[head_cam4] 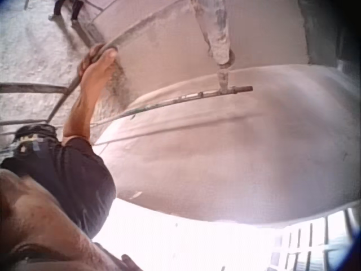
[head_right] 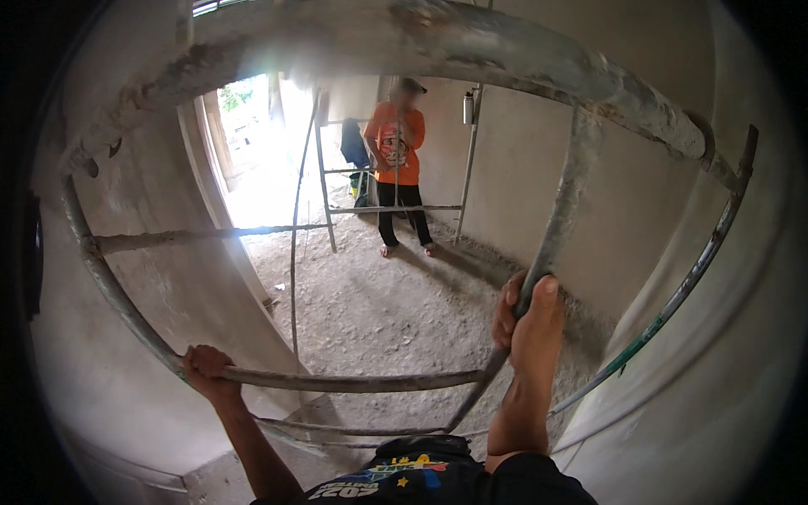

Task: The person climbs a metal scaffolding structure inside a building under construction. They lift and position a perforated metal platform onto the scaffolding frame, securing it in place. The person then descends the structure and walks across the concrete floor.

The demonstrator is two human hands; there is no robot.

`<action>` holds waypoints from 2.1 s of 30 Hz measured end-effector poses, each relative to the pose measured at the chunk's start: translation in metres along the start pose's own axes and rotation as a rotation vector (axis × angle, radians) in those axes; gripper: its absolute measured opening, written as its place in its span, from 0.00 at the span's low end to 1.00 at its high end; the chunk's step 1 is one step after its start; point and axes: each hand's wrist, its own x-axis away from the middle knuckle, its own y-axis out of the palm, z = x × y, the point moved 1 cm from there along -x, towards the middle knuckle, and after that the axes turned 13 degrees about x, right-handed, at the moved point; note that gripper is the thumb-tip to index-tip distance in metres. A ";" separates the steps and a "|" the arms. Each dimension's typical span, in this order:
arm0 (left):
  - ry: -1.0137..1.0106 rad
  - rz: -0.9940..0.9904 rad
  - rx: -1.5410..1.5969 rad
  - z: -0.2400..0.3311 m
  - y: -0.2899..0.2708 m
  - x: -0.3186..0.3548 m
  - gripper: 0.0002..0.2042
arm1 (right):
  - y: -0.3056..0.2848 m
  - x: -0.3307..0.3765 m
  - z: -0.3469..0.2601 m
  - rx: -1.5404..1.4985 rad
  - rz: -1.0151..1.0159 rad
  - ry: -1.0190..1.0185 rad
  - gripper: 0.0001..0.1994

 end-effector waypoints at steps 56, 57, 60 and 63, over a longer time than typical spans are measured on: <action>-0.082 -0.088 0.030 -0.098 0.011 0.012 0.21 | -0.080 -0.086 0.032 -0.143 -0.088 0.073 0.35; -0.049 -0.064 0.016 -0.079 0.010 0.019 0.21 | -0.068 -0.083 0.031 -0.173 -0.120 0.104 0.35; -0.035 -0.153 -0.004 -0.060 0.002 0.024 0.21 | -0.050 -0.072 0.025 -0.212 -0.059 0.162 0.34; -0.004 0.019 0.042 -0.082 0.015 0.035 0.17 | -0.074 -0.060 0.000 -0.108 -0.060 0.065 0.33</action>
